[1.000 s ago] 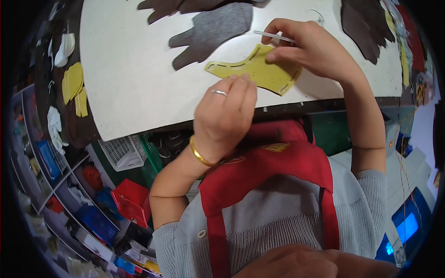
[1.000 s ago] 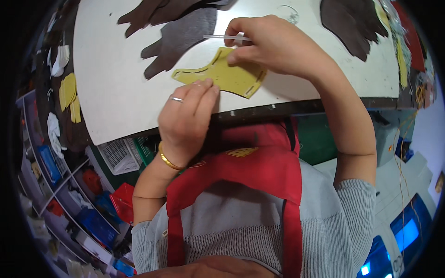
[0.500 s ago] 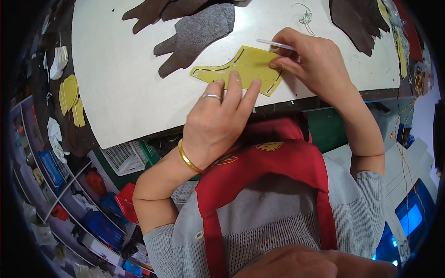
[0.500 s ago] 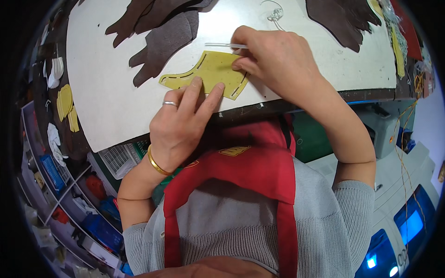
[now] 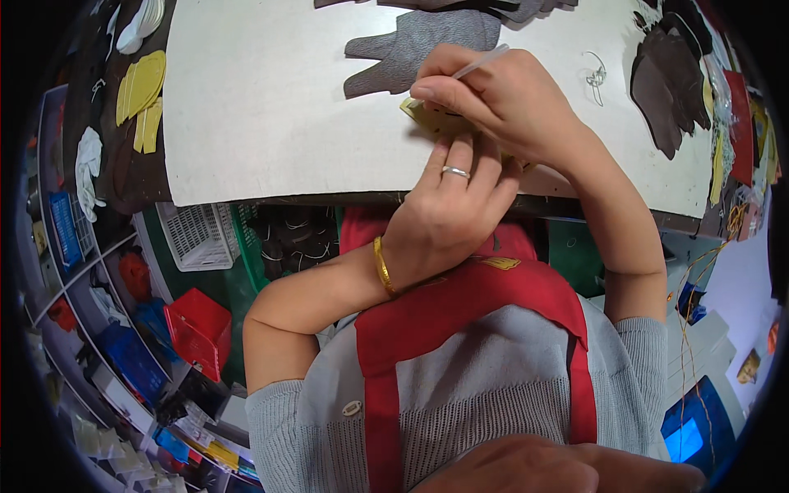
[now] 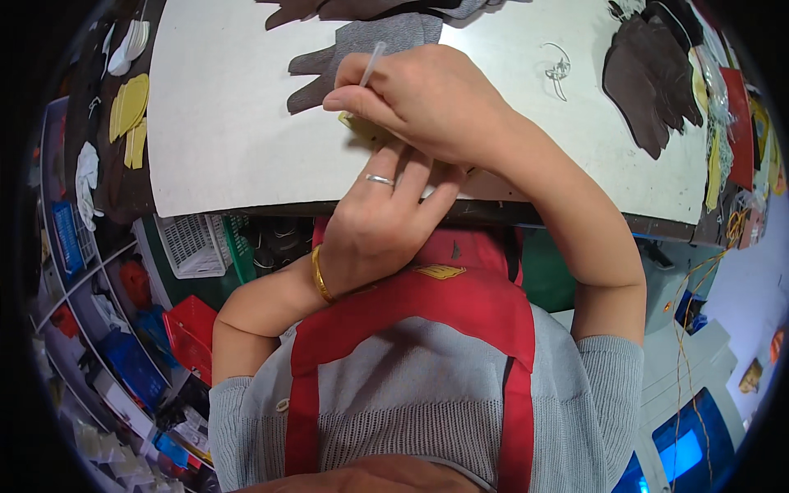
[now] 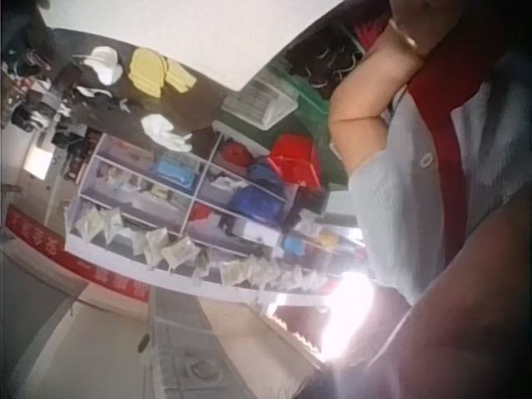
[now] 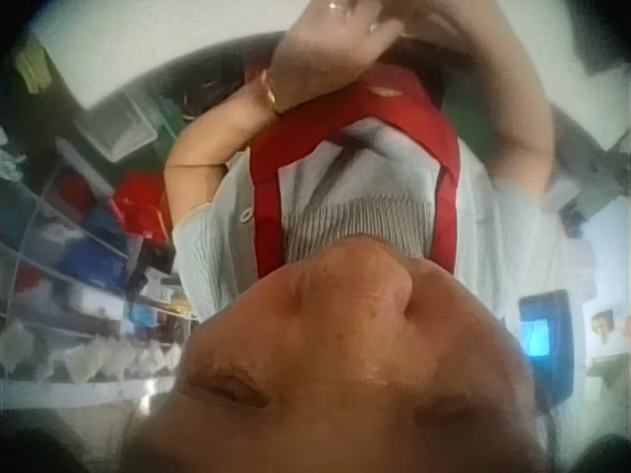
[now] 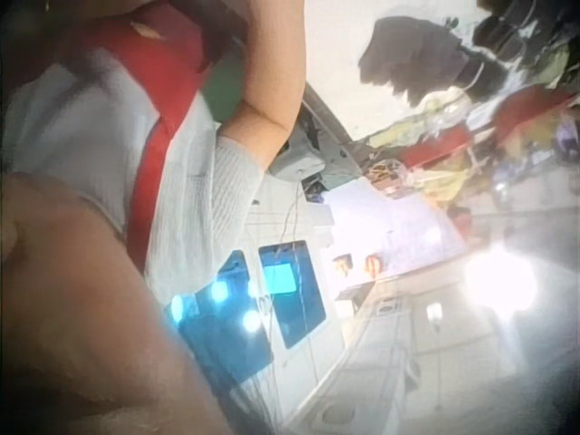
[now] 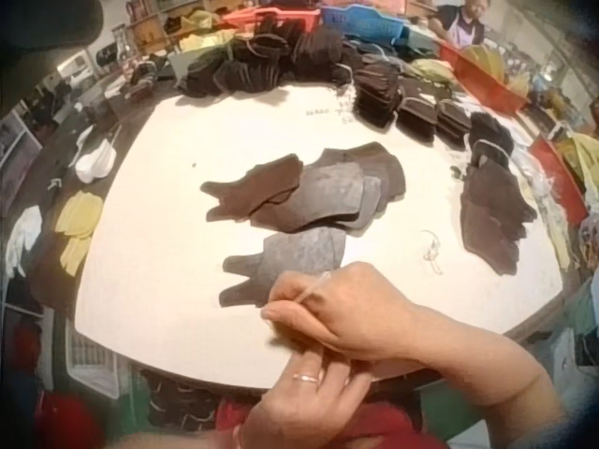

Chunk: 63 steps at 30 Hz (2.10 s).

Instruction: The person traces lines onto leather pieces using a template and a pen, then gathers the pieces into a stack and ties them together with string.

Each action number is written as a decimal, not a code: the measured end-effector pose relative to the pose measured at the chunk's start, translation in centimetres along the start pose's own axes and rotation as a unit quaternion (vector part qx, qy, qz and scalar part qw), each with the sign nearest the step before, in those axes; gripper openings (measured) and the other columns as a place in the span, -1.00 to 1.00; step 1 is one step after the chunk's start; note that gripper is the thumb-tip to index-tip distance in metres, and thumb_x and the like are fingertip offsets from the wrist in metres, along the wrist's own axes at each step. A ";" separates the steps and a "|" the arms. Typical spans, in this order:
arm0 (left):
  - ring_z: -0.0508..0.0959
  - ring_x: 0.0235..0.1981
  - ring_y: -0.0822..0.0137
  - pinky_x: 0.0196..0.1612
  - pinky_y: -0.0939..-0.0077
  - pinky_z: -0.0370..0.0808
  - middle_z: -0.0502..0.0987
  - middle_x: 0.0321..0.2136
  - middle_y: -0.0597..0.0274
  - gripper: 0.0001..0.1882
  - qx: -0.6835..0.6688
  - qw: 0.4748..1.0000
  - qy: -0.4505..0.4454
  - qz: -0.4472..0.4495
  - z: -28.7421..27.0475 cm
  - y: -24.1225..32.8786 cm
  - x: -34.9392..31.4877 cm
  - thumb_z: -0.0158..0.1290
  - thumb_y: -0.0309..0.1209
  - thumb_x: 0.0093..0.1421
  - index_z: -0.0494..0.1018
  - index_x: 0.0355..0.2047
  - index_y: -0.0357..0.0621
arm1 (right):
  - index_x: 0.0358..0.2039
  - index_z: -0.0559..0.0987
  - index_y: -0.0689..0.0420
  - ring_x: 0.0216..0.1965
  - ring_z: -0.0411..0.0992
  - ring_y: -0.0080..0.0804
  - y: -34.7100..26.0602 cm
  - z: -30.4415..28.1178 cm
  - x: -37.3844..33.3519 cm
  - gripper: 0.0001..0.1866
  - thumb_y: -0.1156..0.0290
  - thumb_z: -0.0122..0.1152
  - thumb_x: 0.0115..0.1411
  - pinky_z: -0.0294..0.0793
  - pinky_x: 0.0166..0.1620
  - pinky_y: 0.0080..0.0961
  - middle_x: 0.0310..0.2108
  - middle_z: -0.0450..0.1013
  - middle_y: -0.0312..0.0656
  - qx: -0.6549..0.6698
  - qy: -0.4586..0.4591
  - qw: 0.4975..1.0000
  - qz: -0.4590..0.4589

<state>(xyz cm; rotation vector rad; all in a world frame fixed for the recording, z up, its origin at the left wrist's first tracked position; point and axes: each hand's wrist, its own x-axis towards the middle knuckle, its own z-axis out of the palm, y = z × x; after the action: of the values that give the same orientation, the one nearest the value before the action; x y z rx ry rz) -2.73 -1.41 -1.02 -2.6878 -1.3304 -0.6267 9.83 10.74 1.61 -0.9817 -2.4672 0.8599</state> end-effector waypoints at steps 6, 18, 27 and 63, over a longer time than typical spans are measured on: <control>0.55 0.00 -0.05 0.15 0.14 0.53 0.53 -0.07 -0.09 -0.59 -0.014 1.000 -0.026 -0.005 -0.4 0.0 -0.2 -0.04 -0.27 0.23 0.53 -0.04 -0.28 | -0.24 0.53 0.05 -0.48 0.56 -0.09 -0.8 -0.7 -0.3 -0.73 0.11 0.13 0.37 0.51 -0.43 -0.20 -0.54 0.57 -0.19 -0.152 0.004 0.986 -0.067; 0.58 -0.25 0.13 -0.26 0.51 0.61 0.61 -0.07 -0.01 -0.63 -0.009 1.000 -0.003 0.004 -0.3 -0.5 1.2 0.13 -0.40 0.08 0.61 -0.08 -0.21 | -0.24 0.57 0.12 -0.48 0.57 -0.14 2.4 -4.1 -9.3 -0.78 0.25 0.08 0.43 0.50 -0.39 -0.33 -0.54 0.54 -0.16 -0.057 0.126 0.985 0.106; 0.56 -0.32 0.29 -0.37 0.61 0.56 0.63 -0.03 0.19 -0.65 0.026 0.999 -0.028 -0.004 -0.3 -0.6 1.8 0.11 -0.42 0.10 0.64 -0.08 -0.05 | -0.36 0.56 0.10 -0.59 0.50 -0.14 -1.7 -0.9 -11.4 -0.85 0.33 0.24 0.32 0.48 -0.48 -0.31 -0.65 0.44 -0.17 -0.219 0.211 0.949 0.087; 0.58 0.00 0.01 0.03 0.26 0.59 0.58 -0.06 -0.01 -0.56 -0.083 0.990 0.116 0.012 -0.1 -1.5 -1.6 0.30 -0.41 0.04 0.56 -0.06 -0.33 | -0.13 0.64 0.20 -0.36 0.50 -0.61 2.4 -2.8 -8.5 -0.75 0.29 0.29 0.31 0.49 -0.25 -0.58 -0.42 0.58 -0.25 0.210 0.137 0.938 0.238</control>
<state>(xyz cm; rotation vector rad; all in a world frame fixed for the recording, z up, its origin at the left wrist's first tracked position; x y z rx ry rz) -4.81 -1.64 -1.72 -2.6467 -1.2343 -1.0531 18.46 7.25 1.35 -1.4383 -1.7307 1.2360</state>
